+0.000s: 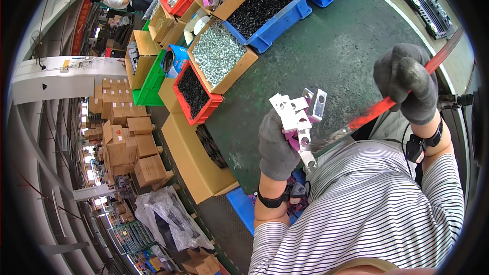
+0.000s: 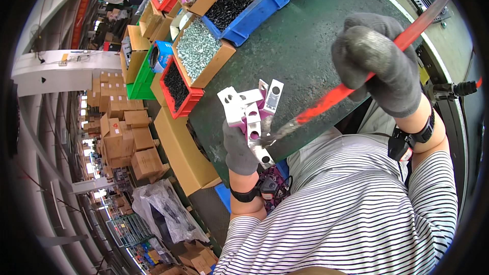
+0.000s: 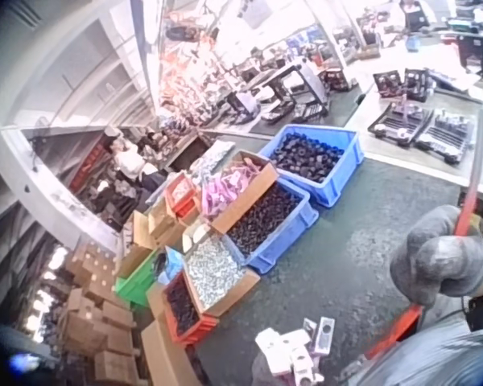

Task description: Assembling small metal and plastic components using pliers and a brush, then sorting and packing them into boxes.

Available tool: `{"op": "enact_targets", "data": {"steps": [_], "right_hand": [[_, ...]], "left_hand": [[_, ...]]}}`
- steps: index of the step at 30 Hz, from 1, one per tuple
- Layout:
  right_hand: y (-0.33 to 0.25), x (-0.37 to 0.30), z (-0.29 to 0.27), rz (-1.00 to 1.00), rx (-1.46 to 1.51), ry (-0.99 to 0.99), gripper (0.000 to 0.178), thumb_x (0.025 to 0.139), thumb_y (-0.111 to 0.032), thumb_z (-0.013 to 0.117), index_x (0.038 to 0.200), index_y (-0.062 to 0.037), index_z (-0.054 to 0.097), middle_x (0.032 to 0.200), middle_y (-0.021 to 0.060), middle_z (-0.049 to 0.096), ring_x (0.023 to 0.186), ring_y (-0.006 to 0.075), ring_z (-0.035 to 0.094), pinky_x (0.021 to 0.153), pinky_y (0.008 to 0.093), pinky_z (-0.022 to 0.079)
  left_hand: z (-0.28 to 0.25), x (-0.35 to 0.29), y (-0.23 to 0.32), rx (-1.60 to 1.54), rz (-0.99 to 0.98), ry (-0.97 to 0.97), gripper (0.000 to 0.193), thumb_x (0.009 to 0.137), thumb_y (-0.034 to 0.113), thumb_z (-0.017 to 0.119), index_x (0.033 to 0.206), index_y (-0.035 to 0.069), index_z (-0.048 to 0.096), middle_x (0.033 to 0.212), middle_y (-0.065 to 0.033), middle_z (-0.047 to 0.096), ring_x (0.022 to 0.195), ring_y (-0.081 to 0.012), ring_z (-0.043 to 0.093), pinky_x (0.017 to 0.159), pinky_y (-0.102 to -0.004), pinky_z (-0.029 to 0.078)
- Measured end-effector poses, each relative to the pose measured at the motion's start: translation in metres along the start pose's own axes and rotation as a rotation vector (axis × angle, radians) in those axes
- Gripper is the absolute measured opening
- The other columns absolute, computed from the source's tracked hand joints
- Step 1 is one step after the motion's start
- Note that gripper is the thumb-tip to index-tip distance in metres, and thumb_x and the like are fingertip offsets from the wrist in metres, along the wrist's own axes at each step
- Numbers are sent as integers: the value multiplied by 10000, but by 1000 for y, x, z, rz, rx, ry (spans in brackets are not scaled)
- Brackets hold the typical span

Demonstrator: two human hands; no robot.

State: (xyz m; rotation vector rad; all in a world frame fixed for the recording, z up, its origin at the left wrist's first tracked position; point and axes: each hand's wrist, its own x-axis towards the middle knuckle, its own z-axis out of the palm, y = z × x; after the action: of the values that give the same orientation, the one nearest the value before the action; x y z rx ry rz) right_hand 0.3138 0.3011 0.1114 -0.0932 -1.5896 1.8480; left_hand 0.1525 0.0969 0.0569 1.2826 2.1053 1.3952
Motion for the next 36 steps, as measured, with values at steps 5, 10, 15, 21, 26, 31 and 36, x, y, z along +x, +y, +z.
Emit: {"op": "enact_targets", "data": {"steps": [5, 10, 15, 21, 26, 31, 36], "right_hand": [[-1, 1, -12, -32, 101, 152, 379, 880, -357, 458, 584, -127, 405, 425, -26, 396, 380, 81, 357, 418, 218, 279], [-6, 9, -11, -75, -46, 99, 376, 855, -319, 467, 590, -53, 487, 495, 15, 426, 373, 95, 400, 393, 223, 317], [-5, 5, -22, 20, -30, 5, 367, 848, -309, 470, 587, -52, 486, 525, 26, 458, 374, 93, 417, 381, 218, 334], [1, 9, -9, -39, -30, 36, 347, 865, -291, 462, 626, -42, 499, 520, 15, 447, 378, 75, 413, 370, 211, 344], [6, 0, -28, -91, 83, 130, 346, 895, -328, 419, 732, -38, 515, 511, 2, 408, 396, 68, 369, 392, 207, 297], [7, -5, -54, -148, -50, 92, 350, 884, -346, 443, 716, -43, 498, 552, 8, 422, 415, 66, 373, 393, 207, 285], [-1, -5, -31, -4, -120, 194, 347, 847, -309, 474, 619, -47, 463, 541, 9, 434, 428, 80, 438, 396, 208, 321]], "left_hand": [[20, -2, -19, -251, -93, 87, 298, 692, 104, 649, 978, 38, 599, 900, -123, 618, 785, -316, 586, 694, -369, 462], [31, -4, -17, -352, -97, 149, 318, 686, 122, 657, 983, 30, 587, 893, -130, 601, 785, -334, 581, 704, -375, 460], [26, -10, -12, -358, -146, 49, 351, 705, 130, 671, 1019, 4, 577, 922, -126, 614, 803, -288, 602, 707, -340, 465], [27, -11, -16, -392, -94, 57, 326, 717, 80, 663, 1023, 4, 581, 920, -108, 624, 792, -231, 618, 677, -306, 479], [23, -10, -4, -303, -93, 104, 363, 689, 32, 725, 1019, -3, 577, 902, -67, 629, 735, -168, 625, 648, -261, 490], [17, -18, -8, -981, -471, 78, 425, 765, 157, 709, 1125, 35, 518, 992, -49, 593, 837, -144, 576, 713, -275, 457], [22, -19, 7, -898, -496, 161, 444, 767, 213, 713, 1124, 30, 524, 972, -46, 597, 817, -139, 574, 703, -277, 456]]}}
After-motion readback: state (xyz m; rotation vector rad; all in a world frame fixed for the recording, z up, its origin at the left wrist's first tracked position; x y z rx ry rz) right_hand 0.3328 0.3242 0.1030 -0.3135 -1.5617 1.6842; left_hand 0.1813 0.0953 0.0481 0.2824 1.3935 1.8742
